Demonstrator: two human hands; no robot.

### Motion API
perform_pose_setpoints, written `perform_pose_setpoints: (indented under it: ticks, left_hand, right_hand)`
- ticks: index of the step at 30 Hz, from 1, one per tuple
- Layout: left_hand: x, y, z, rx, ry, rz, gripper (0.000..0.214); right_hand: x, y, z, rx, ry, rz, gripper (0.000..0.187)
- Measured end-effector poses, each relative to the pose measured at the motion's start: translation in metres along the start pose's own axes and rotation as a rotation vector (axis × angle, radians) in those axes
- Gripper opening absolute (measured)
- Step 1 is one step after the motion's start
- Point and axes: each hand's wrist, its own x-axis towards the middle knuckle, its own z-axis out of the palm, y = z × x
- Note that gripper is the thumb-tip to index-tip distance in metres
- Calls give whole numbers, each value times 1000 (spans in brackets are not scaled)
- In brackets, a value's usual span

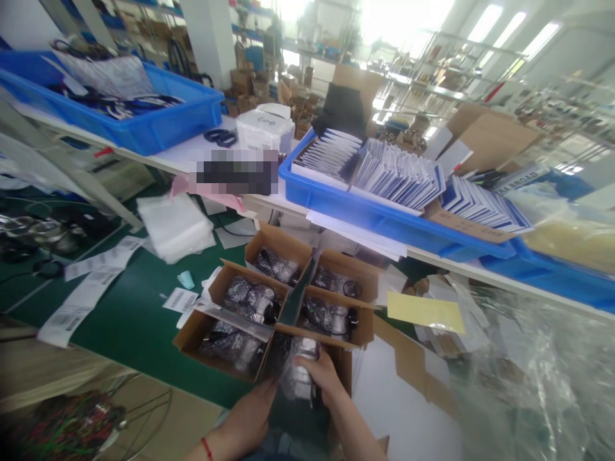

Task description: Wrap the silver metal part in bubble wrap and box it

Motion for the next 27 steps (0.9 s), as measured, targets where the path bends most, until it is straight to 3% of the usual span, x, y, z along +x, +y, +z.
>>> perform_pose_setpoints:
  ticks: [3, 6, 10, 16, 22, 25, 27]
  left_hand:
    - [0, 0, 3, -2, 15, 5, 70]
    - [1, 2, 3, 13, 25, -16, 68]
    - [2, 8, -2, 71, 5, -35, 67]
    - [-2, 15, -7, 152, -47, -72, 68]
    - [3, 22, -9, 199, 25, -72, 57]
    - [2, 30, -14, 200, 35, -65, 42]
    - [2, 38, -18, 165, 95, -44, 37]
  right_hand:
    - [2, 12, -9, 176, -91, 78, 72]
    - [1, 15, -16, 197, -136, 85, 72]
    - [4, 10, -20, -88, -195, -2, 69]
    - [10, 9, -29, -439, -86, 21, 46]
    - [2, 5, -37, -712, 73, 51, 49]
    - [-15, 11, -41, -737, 96, 12, 43]
    - [-31, 20, -43, -764, 145, -50, 52]
